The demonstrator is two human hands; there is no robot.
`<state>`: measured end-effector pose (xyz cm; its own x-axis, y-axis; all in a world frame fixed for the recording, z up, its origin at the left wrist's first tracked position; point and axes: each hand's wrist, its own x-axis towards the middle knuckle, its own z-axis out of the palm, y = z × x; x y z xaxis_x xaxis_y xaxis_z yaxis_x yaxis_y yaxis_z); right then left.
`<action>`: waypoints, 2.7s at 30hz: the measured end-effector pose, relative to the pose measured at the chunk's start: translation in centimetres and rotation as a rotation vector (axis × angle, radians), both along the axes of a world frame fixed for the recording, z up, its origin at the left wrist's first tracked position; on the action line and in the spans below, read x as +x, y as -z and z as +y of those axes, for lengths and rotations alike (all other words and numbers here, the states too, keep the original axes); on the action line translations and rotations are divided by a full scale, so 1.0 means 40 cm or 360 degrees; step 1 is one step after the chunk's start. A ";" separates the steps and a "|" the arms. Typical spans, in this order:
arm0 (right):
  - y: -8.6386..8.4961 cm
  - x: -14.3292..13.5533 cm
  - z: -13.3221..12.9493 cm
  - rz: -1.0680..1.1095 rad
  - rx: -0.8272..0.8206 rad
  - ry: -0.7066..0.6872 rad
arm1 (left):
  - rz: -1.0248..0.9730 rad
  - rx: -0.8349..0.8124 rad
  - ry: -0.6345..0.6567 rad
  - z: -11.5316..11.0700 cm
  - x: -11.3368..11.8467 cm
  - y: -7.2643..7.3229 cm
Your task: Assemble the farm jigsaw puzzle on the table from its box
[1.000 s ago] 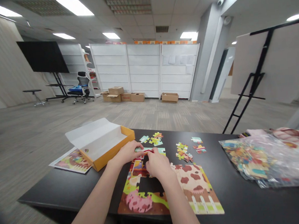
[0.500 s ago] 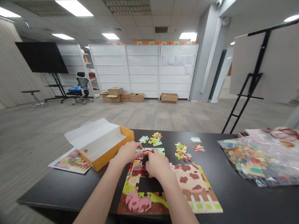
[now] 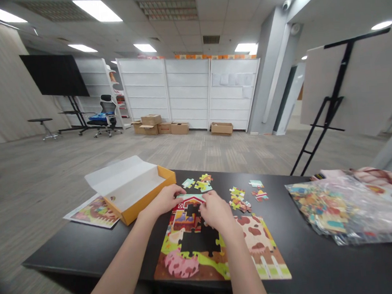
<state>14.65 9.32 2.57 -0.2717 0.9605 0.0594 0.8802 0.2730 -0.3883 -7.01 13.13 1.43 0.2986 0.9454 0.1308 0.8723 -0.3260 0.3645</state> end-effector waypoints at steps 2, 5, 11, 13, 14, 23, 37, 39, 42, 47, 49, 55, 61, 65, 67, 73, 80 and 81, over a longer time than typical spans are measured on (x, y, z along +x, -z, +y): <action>-0.011 0.045 0.010 0.0109 0.0037 0.0106 | 0.0013 0.0000 -0.0028 -0.006 -0.009 -0.004; -0.027 0.109 0.008 0.0260 0.0018 0.0216 | 0.0058 -0.0025 -0.0070 -0.015 -0.009 -0.011; -0.034 0.172 -0.021 0.0304 -0.0006 0.0265 | 0.0100 -0.0038 -0.0087 -0.031 0.009 -0.034; -0.032 0.175 -0.026 0.0306 -0.0022 0.0262 | 0.0060 -0.0017 -0.0036 -0.039 0.023 -0.048; -0.031 0.174 -0.027 0.0307 -0.0027 0.0267 | 0.0029 -0.0007 0.0003 -0.043 0.032 -0.056; -0.024 0.106 -0.019 0.0795 0.0035 0.0278 | -0.0954 -0.0492 0.0514 -0.100 0.169 -0.103; -0.033 0.146 -0.013 0.1046 -0.0130 0.0199 | -0.1294 -0.0733 0.0581 -0.078 0.145 -0.053; -0.039 0.158 -0.019 0.1031 -0.0163 0.0109 | -0.1263 -0.0716 0.0596 -0.079 0.137 -0.061; -0.049 0.161 -0.030 0.1080 -0.0156 0.0035 | -0.1244 -0.0748 0.0549 -0.083 0.136 -0.068; -0.058 0.158 -0.046 0.1053 -0.0252 0.0033 | -0.1154 -0.0708 0.0490 -0.084 0.143 -0.072; -0.058 0.156 -0.049 0.1045 -0.0295 0.0025 | -0.1105 -0.0601 0.0442 -0.080 0.145 -0.070; -0.047 0.144 -0.040 0.1105 -0.0169 -0.0117 | -0.1102 -0.0401 0.0352 -0.073 0.136 -0.063; -0.015 0.156 -0.036 0.0964 -0.0491 -0.0133 | -0.0870 -0.0620 0.0519 -0.081 0.118 -0.057; 0.008 0.167 -0.033 0.0855 -0.0646 -0.0118 | -0.0704 -0.0771 0.0542 -0.089 0.119 -0.032; 0.015 0.168 -0.031 0.0834 -0.0683 -0.0101 | -0.0640 -0.0781 0.0520 -0.092 0.121 -0.023; 0.020 0.170 -0.029 0.0802 -0.0676 -0.0088 | -0.0504 -0.0664 0.0572 -0.103 0.124 -0.038; 0.005 0.190 -0.031 0.0725 -0.0478 -0.0085 | -0.0218 -0.0353 0.0598 -0.120 0.116 -0.078; 0.002 0.193 -0.031 0.0692 -0.0424 -0.0049 | -0.0179 -0.0342 0.0609 -0.123 0.116 -0.083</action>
